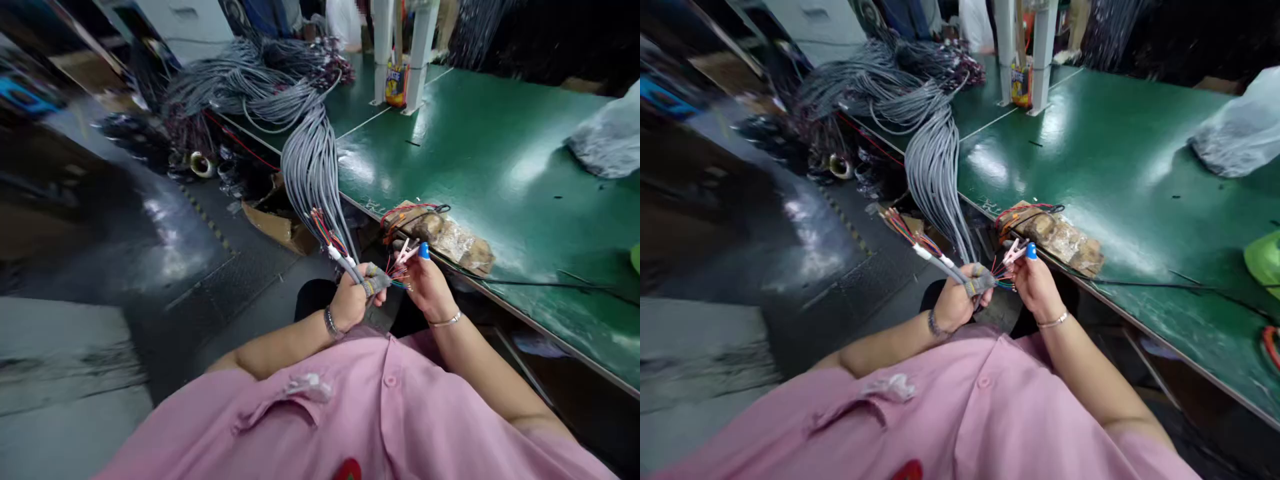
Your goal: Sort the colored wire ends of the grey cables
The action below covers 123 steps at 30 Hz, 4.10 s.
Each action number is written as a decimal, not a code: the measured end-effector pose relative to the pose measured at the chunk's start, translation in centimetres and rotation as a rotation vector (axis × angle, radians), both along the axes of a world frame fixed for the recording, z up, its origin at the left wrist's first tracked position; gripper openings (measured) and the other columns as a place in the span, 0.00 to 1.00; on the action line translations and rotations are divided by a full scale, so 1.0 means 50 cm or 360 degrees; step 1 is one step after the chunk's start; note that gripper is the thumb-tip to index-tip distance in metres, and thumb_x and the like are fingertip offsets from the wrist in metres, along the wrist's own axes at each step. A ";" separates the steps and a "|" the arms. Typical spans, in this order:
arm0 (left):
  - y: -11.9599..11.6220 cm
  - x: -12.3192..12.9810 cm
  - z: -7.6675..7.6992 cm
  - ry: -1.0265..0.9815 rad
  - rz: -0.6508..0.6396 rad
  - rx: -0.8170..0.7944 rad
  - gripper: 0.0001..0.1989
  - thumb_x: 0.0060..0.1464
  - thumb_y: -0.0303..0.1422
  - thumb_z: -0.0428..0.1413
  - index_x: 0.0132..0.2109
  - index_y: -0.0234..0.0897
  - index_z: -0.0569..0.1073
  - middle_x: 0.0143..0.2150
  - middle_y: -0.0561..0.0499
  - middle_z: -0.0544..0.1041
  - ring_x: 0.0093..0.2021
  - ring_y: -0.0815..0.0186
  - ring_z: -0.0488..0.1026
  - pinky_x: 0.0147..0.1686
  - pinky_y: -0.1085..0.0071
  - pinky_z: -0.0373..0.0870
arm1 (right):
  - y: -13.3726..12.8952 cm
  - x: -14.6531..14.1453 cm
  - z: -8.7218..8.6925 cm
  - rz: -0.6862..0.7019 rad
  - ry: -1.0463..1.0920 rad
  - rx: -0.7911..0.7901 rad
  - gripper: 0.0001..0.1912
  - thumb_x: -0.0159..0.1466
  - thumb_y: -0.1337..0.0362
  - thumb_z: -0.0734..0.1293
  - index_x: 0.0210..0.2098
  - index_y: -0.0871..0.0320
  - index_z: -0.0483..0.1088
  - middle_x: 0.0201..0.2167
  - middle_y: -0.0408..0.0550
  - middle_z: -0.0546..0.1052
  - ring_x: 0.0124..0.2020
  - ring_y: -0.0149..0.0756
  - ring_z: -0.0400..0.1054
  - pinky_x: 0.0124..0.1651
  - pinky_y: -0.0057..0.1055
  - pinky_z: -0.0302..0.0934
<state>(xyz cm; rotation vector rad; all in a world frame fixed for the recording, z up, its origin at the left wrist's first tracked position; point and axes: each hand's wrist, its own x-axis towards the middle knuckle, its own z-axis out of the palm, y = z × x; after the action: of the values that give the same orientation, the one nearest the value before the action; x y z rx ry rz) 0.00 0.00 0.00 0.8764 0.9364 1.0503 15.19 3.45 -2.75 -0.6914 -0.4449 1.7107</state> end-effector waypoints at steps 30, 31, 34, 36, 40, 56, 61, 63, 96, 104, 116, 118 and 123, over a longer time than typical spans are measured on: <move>-0.012 0.001 0.009 0.0027 0.0133 -0.0001 0.13 0.47 0.37 0.63 0.30 0.33 0.70 0.19 0.54 0.71 0.18 0.73 0.65 0.18 0.77 0.61 | -0.004 -0.006 -0.004 -0.0043 -0.0030 0.0028 0.20 0.61 0.46 0.66 0.34 0.58 0.75 0.32 0.46 0.78 0.26 0.28 0.68 0.30 0.26 0.65; -0.011 0.001 0.008 0.0027 0.0121 -0.0004 0.13 0.47 0.37 0.63 0.30 0.33 0.70 0.19 0.54 0.71 0.18 0.73 0.66 0.18 0.77 0.61 | -0.003 -0.007 -0.009 -0.0075 -0.0061 0.0052 0.20 0.61 0.45 0.66 0.34 0.58 0.75 0.32 0.46 0.78 0.27 0.28 0.68 0.30 0.26 0.65; -0.010 0.002 0.005 0.0043 0.0090 0.0004 0.12 0.47 0.37 0.63 0.29 0.34 0.70 0.20 0.54 0.71 0.19 0.72 0.66 0.18 0.77 0.62 | 0.000 -0.011 -0.018 -0.0110 -0.0133 0.0056 0.22 0.59 0.43 0.67 0.35 0.57 0.75 0.33 0.46 0.79 0.29 0.30 0.69 0.30 0.26 0.64; -0.009 0.002 0.004 0.0060 0.0078 0.0019 0.13 0.48 0.38 0.63 0.29 0.34 0.69 0.20 0.54 0.71 0.19 0.72 0.66 0.19 0.77 0.62 | 0.003 -0.012 -0.018 -0.0042 -0.0097 0.0011 0.24 0.57 0.41 0.67 0.33 0.57 0.74 0.33 0.47 0.79 0.27 0.30 0.69 0.30 0.28 0.65; -0.007 0.004 0.003 0.0069 0.0080 0.0020 0.13 0.48 0.38 0.62 0.29 0.34 0.69 0.20 0.54 0.71 0.18 0.73 0.65 0.19 0.76 0.61 | 0.011 -0.012 -0.013 0.0089 0.0084 -0.0044 0.24 0.54 0.40 0.69 0.33 0.56 0.74 0.32 0.46 0.79 0.26 0.30 0.70 0.30 0.29 0.66; -0.016 -0.007 0.009 0.0072 0.0041 -0.0037 0.14 0.47 0.39 0.63 0.30 0.34 0.70 0.20 0.54 0.71 0.19 0.73 0.66 0.19 0.77 0.61 | -0.002 -0.003 0.006 0.0140 0.0122 -0.0040 0.27 0.57 0.37 0.64 0.34 0.56 0.74 0.34 0.47 0.78 0.28 0.31 0.70 0.29 0.28 0.66; -0.021 -0.010 0.007 -0.0023 0.0098 -0.0013 0.13 0.47 0.38 0.63 0.30 0.34 0.69 0.20 0.54 0.72 0.18 0.74 0.65 0.18 0.78 0.60 | -0.011 0.005 0.004 0.0158 0.0125 -0.0007 0.17 0.59 0.47 0.68 0.35 0.55 0.74 0.34 0.45 0.78 0.28 0.29 0.69 0.32 0.26 0.66; -0.021 -0.009 0.004 -0.0066 0.0120 -0.0005 0.13 0.48 0.37 0.63 0.30 0.34 0.68 0.20 0.54 0.72 0.18 0.74 0.65 0.18 0.78 0.60 | -0.013 0.004 0.003 0.0118 0.0067 0.0003 0.15 0.59 0.51 0.69 0.35 0.56 0.74 0.33 0.44 0.78 0.28 0.28 0.68 0.31 0.25 0.66; 0.001 0.006 0.003 -0.0077 0.0170 -0.0080 0.14 0.46 0.38 0.63 0.29 0.34 0.68 0.19 0.54 0.71 0.17 0.74 0.64 0.17 0.78 0.59 | 0.001 -0.025 -0.028 -0.0394 -0.0426 0.0212 0.24 0.60 0.40 0.64 0.27 0.55 0.73 0.19 0.40 0.68 0.21 0.27 0.59 0.25 0.26 0.58; -0.001 0.006 0.000 -0.0103 0.0147 -0.0045 0.13 0.47 0.37 0.63 0.29 0.34 0.68 0.19 0.54 0.72 0.17 0.73 0.65 0.17 0.77 0.59 | 0.010 -0.020 -0.020 -0.0091 -0.0079 0.0030 0.25 0.53 0.40 0.70 0.33 0.56 0.74 0.32 0.45 0.78 0.25 0.29 0.68 0.27 0.27 0.66; -0.001 0.007 -0.011 -0.0053 0.0149 -0.0037 0.12 0.48 0.36 0.63 0.29 0.34 0.69 0.20 0.54 0.72 0.18 0.73 0.65 0.18 0.78 0.60 | 0.011 -0.023 -0.009 -0.0169 0.0091 -0.0049 0.19 0.54 0.47 0.73 0.33 0.57 0.74 0.30 0.44 0.78 0.26 0.28 0.68 0.28 0.25 0.65; -0.003 0.006 -0.010 -0.0068 0.0138 -0.0027 0.12 0.49 0.36 0.62 0.30 0.34 0.69 0.20 0.53 0.72 0.18 0.73 0.65 0.18 0.78 0.60 | 0.008 -0.022 -0.008 -0.0146 0.0105 -0.0051 0.20 0.54 0.44 0.71 0.31 0.56 0.74 0.30 0.44 0.78 0.26 0.29 0.69 0.28 0.25 0.65; -0.009 0.000 -0.007 -0.0103 0.0129 -0.0031 0.12 0.48 0.36 0.63 0.30 0.34 0.68 0.20 0.54 0.72 0.18 0.73 0.65 0.18 0.78 0.60 | 0.001 -0.016 0.000 -0.0015 0.0134 -0.0055 0.22 0.56 0.42 0.69 0.32 0.55 0.74 0.31 0.44 0.79 0.26 0.29 0.69 0.28 0.26 0.66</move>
<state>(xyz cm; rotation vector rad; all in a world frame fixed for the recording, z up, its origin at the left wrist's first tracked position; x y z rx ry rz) 0.01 -0.45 -0.33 0.7890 0.9326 1.1308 14.39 3.49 -2.73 -0.6426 -0.3537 1.7350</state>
